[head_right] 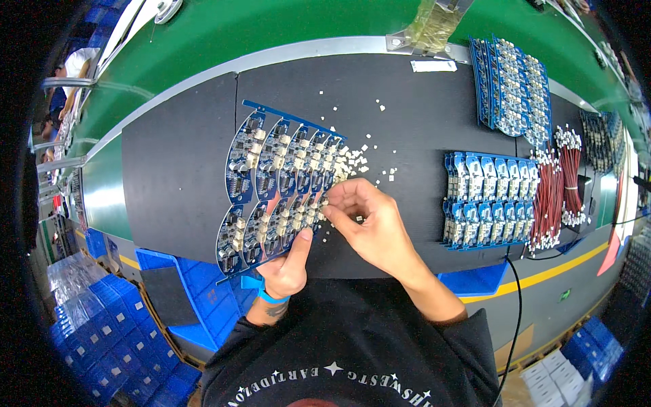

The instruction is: Manually assemble electrical lighting components on a production line.

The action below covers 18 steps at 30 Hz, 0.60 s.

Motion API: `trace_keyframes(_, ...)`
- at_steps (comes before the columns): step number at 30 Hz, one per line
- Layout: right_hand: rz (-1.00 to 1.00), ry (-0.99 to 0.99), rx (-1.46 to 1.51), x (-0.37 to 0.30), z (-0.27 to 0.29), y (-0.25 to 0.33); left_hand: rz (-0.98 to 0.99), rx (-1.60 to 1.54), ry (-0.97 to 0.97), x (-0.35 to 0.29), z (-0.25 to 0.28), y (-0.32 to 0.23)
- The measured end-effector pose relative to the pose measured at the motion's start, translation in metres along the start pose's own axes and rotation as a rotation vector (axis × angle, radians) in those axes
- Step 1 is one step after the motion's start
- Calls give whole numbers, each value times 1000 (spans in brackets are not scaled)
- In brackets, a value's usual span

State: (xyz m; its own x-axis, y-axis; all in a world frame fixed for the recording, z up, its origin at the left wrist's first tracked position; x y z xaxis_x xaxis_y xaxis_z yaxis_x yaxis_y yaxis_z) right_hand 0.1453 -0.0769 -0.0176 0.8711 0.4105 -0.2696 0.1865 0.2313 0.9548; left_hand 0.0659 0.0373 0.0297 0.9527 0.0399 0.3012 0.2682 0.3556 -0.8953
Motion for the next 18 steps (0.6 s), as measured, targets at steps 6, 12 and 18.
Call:
trace_keyframes(6,-49,15,63,3,-1,-7,154,-250,-129,0,4,8)
trace_keyframes(12,-95,28,95,6,-1,-11,137,-225,-262,0,9,12)
trace_keyframes(18,-100,63,104,6,-1,-13,216,-257,-297,-5,11,17)
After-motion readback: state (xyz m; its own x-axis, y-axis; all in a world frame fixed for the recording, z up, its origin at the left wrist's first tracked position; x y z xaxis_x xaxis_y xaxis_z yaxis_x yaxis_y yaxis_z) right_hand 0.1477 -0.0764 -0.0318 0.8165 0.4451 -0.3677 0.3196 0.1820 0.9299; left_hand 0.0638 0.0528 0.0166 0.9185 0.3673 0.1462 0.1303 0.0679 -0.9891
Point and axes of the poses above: each hand's wrist, its own x-axis towards the middle knuckle, its own z-axis out of the back of the hand, y = z × x, the point moved 8 cm from there along x, towards the middle knuckle, and after that the axes turned 15 degrees about -x, right-handed, at the moved point
